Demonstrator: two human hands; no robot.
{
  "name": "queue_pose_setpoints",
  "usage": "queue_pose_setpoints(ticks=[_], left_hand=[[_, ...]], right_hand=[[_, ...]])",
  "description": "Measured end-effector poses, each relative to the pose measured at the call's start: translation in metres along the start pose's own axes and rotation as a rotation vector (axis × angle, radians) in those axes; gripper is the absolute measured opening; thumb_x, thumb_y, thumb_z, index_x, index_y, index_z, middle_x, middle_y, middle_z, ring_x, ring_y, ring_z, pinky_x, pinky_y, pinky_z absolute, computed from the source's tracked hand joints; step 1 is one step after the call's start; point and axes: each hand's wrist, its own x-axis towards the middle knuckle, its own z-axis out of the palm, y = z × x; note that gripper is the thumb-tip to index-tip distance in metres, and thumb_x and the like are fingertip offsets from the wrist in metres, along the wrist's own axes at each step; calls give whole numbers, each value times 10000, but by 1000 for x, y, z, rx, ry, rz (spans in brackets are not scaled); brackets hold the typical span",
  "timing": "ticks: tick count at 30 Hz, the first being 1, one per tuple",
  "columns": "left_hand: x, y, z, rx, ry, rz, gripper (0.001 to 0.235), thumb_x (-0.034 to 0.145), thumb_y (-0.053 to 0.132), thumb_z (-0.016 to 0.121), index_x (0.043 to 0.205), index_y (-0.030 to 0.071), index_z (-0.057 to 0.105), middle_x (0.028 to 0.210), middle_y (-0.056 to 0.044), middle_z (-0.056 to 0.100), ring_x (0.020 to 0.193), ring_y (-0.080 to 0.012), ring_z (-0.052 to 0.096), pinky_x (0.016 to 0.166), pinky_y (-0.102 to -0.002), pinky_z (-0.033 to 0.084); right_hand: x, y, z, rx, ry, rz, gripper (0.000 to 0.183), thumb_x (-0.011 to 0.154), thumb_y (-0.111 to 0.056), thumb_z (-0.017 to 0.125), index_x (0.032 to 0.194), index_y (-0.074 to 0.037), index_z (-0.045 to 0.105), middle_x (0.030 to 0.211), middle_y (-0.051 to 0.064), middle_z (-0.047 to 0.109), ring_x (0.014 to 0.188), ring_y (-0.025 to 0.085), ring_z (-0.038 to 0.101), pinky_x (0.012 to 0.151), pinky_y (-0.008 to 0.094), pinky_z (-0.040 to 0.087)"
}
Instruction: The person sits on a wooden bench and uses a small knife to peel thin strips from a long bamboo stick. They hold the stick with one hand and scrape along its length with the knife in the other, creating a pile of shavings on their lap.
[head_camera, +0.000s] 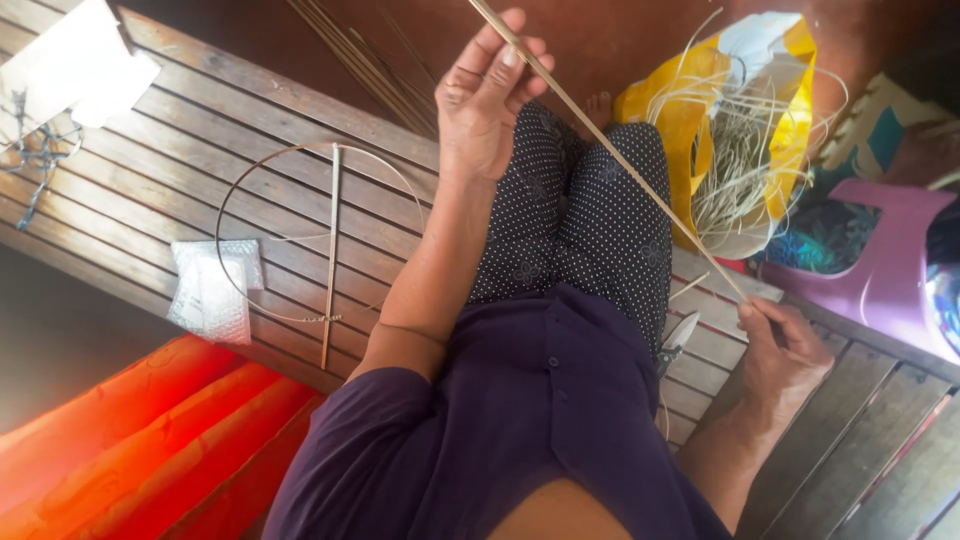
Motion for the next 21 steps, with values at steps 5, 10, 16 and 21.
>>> queue_pose_setpoints(ticks=[5, 10, 16, 21], left_hand=[[15, -8, -8, -37, -12, 20, 170, 1047, -28, 631, 1205, -5, 690, 1053, -197, 744, 924, -278, 734, 776, -330, 631], [31, -15, -38, 87, 127, 27, 225, 1024, 75, 707, 1244, 48, 673, 1007, -198, 765, 858, -304, 753, 716, -394, 649], [62, -7, -79, 77, 338, 76, 25, 920, 66, 727, 910, 44, 731, 773, -89, 721, 711, -201, 706, 636, -326, 640], [66, 10, -86, 66, 301, 74, 81, 951, 53, 695, 981, -3, 745, 846, -167, 756, 772, -269, 741, 664, -345, 645]], right_hand=[[6, -13, 2, -18, 1, -28, 132, 1062, 70, 793, 1178, 82, 731, 1012, 192, 723, 832, 226, 672, 788, 313, 570], [14, 4, 5, -139, 39, -209, 120, 1066, 64, 832, 1123, 133, 752, 1022, 243, 736, 905, 313, 707, 819, 388, 569], [6, 45, -1, -255, 97, -174, 135, 1034, 128, 873, 1133, 117, 781, 1044, 223, 752, 945, 306, 719, 872, 396, 583], [7, 60, 3, -210, 80, -148, 140, 1023, 154, 835, 1141, 120, 767, 1055, 239, 745, 973, 324, 719, 901, 413, 595]])
